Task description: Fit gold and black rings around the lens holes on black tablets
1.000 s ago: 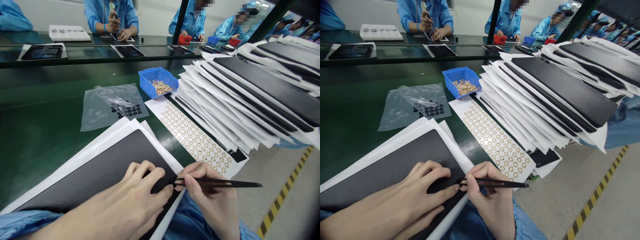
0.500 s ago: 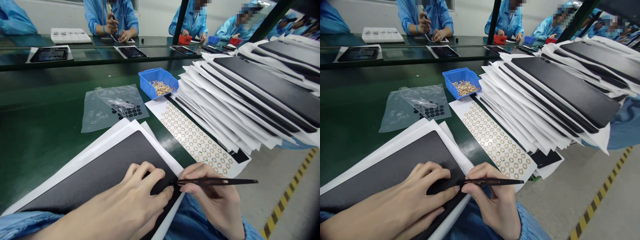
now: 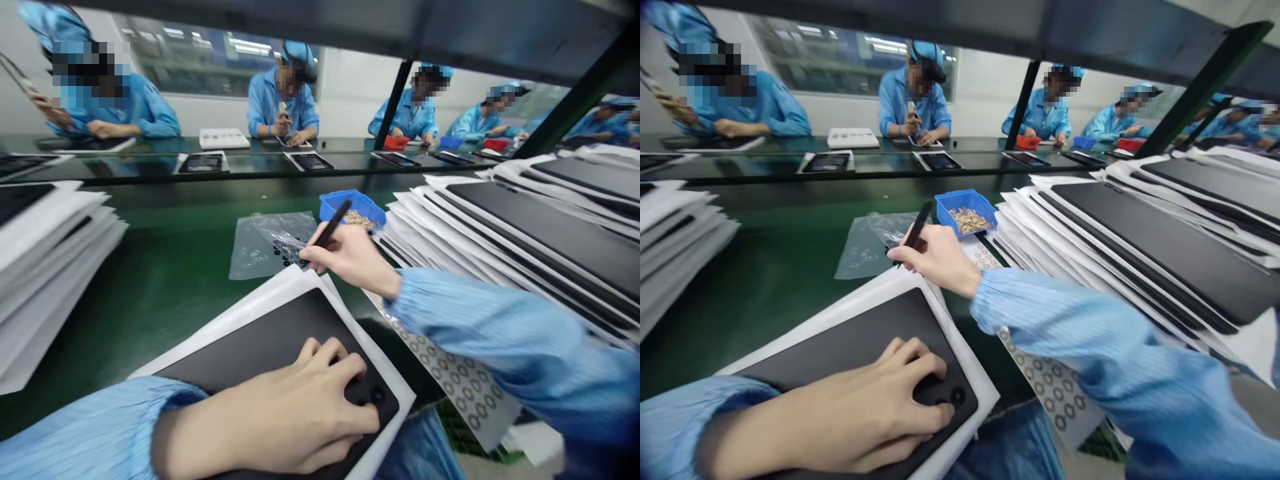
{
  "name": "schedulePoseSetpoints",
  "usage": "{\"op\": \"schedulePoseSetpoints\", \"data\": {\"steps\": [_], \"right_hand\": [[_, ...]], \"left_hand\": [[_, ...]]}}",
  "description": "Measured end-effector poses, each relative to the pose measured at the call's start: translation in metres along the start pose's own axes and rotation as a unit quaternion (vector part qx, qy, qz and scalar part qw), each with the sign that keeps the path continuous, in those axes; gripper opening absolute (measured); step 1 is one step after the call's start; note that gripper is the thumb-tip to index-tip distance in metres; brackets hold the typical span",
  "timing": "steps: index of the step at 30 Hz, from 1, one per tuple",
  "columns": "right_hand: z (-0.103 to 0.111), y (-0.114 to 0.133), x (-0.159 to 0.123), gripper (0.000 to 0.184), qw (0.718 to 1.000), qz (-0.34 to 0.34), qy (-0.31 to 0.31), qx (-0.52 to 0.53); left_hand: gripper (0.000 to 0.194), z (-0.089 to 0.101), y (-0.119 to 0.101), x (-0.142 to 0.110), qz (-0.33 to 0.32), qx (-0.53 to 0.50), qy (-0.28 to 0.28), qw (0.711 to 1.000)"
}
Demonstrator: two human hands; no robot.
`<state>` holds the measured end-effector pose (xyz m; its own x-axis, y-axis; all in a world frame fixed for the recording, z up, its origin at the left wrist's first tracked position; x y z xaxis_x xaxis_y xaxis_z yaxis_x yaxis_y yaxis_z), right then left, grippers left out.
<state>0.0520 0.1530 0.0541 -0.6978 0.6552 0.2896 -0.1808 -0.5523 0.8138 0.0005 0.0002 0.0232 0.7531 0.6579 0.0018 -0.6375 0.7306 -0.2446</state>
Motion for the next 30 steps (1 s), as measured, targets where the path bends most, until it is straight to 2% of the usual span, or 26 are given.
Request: {"op": "schedulePoseSetpoints", "data": {"steps": [2, 4, 6, 8, 11, 14, 17, 20, 22, 24, 30], "right_hand": [[-0.029, -0.017, 0.038, 0.017, 0.999, -0.007, 0.036, -0.005], [-0.055, -0.033, 0.061, 0.014, 0.998, 0.001, 0.066, -0.015], [-0.072, -0.044, 0.07, 0.011, 0.995, 0.01, 0.093, -0.026], [-0.078, -0.048, 0.072, 0.01, 0.992, 0.017, 0.119, -0.037], [-0.066, -0.035, 0.069, 0.01, 0.989, 0.035, 0.132, -0.054], [-0.034, -0.013, 0.059, 0.018, 0.99, 0.048, 0.096, -0.087], [-0.002, -0.005, 0.034, 0.032, 0.987, 0.017, 0.086, -0.134], [0.014, -0.016, 0.001, 0.026, 0.978, -0.038, 0.102, -0.179], [0.015, -0.026, -0.016, 0.024, 0.972, -0.068, 0.11, -0.197], [0.009, -0.035, -0.027, 0.026, 0.968, -0.088, 0.123, -0.199], [-0.007, -0.055, -0.035, 0.04, 0.967, -0.099, 0.152, -0.181]], "left_hand": [[0.018, 0.0, 0.001, -0.001, -0.003, 0.005, -0.012, 1.0], [0.017, 0.0, 0.002, -0.002, -0.007, 0.012, -0.026, 1.0], [0.019, -0.001, 0.003, -0.003, -0.012, 0.018, -0.034, 0.999], [0.022, -0.001, 0.004, -0.003, -0.013, 0.018, -0.036, 0.999], [0.023, -0.001, 0.004, -0.002, -0.016, 0.021, -0.034, 0.999], [0.021, 0.001, 0.012, -0.004, 0.013, 0.026, -0.043, 0.999], [0.024, 0.002, 0.037, -0.011, 0.126, 0.02, -0.102, 0.987], [0.022, -0.002, 0.07, -0.02, 0.258, 0.027, -0.172, 0.95], [0.023, -0.005, 0.085, -0.022, 0.309, 0.038, -0.188, 0.932], [0.026, -0.008, 0.09, -0.023, 0.337, 0.05, -0.189, 0.921], [0.031, -0.005, 0.078, -0.024, 0.394, 0.094, -0.19, 0.894]]}}
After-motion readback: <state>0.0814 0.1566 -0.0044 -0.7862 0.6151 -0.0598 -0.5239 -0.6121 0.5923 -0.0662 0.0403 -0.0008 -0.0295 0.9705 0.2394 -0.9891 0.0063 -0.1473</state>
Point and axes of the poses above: each hand's wrist, its own x-axis towards the middle knuckle, its own z-axis out of the back of the hand, y = z × x, the point moved 3 cm from there along x, towards the middle knuckle, and after that the axes turned 1 degree about y, right-handed, at the moved point
